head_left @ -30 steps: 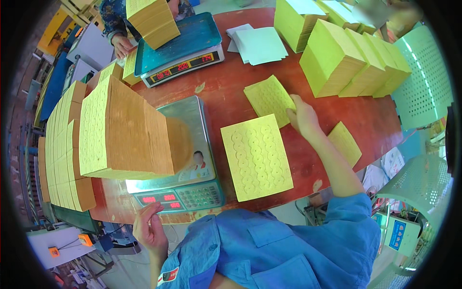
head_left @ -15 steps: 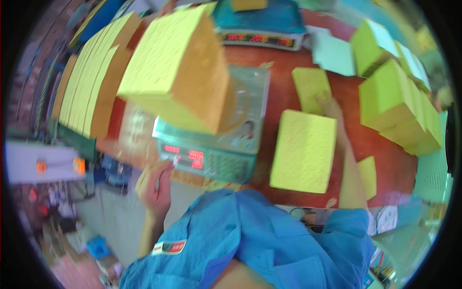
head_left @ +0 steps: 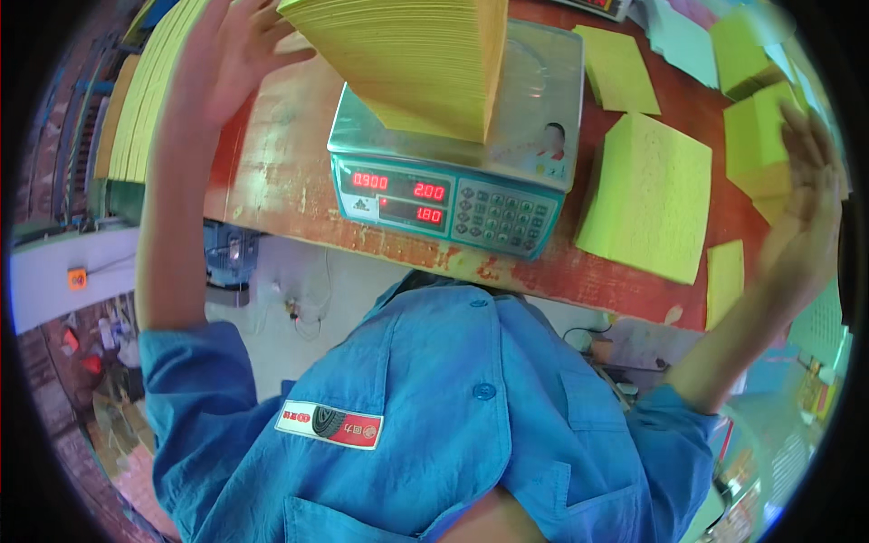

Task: The person weighs stacks of yellow sheets on a digital scale, adds and removes sheets by hand, stacks them on the table, and presses a control button panel to advance items on a conveyor.

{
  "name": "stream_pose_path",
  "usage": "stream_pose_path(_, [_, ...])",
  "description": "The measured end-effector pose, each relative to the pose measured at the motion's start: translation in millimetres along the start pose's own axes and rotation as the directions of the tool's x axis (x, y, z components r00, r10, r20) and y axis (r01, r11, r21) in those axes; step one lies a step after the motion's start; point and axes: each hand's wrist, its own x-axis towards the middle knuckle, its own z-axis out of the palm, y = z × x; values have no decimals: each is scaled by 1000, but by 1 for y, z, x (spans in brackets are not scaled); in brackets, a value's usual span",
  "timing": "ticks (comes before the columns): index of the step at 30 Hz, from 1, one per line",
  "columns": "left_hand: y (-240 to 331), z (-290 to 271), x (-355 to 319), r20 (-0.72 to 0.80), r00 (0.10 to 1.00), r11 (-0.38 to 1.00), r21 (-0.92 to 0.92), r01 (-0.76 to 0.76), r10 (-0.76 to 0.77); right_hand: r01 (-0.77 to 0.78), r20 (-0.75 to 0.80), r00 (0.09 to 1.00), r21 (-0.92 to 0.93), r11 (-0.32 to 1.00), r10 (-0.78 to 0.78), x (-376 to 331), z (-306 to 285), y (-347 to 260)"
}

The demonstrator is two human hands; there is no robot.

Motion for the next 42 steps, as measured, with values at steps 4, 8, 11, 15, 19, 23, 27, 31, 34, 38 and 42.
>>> stream_pose_path(4, [-35, 49, 90, 63, 988, 986, 107, 131, -138, -120, 48, 993, 275, 954, 111, -69, 141, -8])
stream_pose_path(8, [-1, 75, 78, 224, 953, 969, 188, 164, -205, -409, -18, 907, 198, 891, 420, -39, 227, 60])
stream_pose_path(11, [-9, 75, 88, 274, 919, 958, 118, 261, -284, -291, 7, 944, 487, 823, 329, -31, 258, 112])
stream_pose_path(15, [-5, 45, 59, 194, 912, 929, 160, 334, -362, -287, -49, 941, 407, 867, 334, -70, 281, 75])
stream_pose_path(19, [-2, 25, 29, 287, 851, 894, 233, 383, -440, -283, -159, 929, 272, 920, 333, -135, 258, 21])
stream_pose_path(23, [-4, 14, 29, 269, 852, 884, 271, 381, -449, -468, -113, 856, 243, 850, 504, -208, 235, -13])
stream_pose_path(27, [-3, 16, 42, 370, 813, 892, 221, 393, -450, -738, 377, 590, 611, 287, 714, -223, 273, -3])
stream_pose_path(31, [-5, 21, 36, 380, 832, 910, 257, 324, -404, -680, 511, 583, 733, 34, 632, -203, 257, -19])
stream_pose_path(34, [-4, 36, 8, 395, 881, 965, 141, 222, -261, -634, 422, 651, 759, 146, 631, -201, 227, -25])
stream_pose_path(38, [-3, 97, 8, 433, 894, 991, -7, 134, -118, -477, 145, 850, 618, 624, 506, -170, 117, -37])
stream_pose_path(42, [-29, 215, 10, 532, 817, 966, -6, -259, 222, -339, -79, 873, 612, 714, 482, -149, -27, -36])
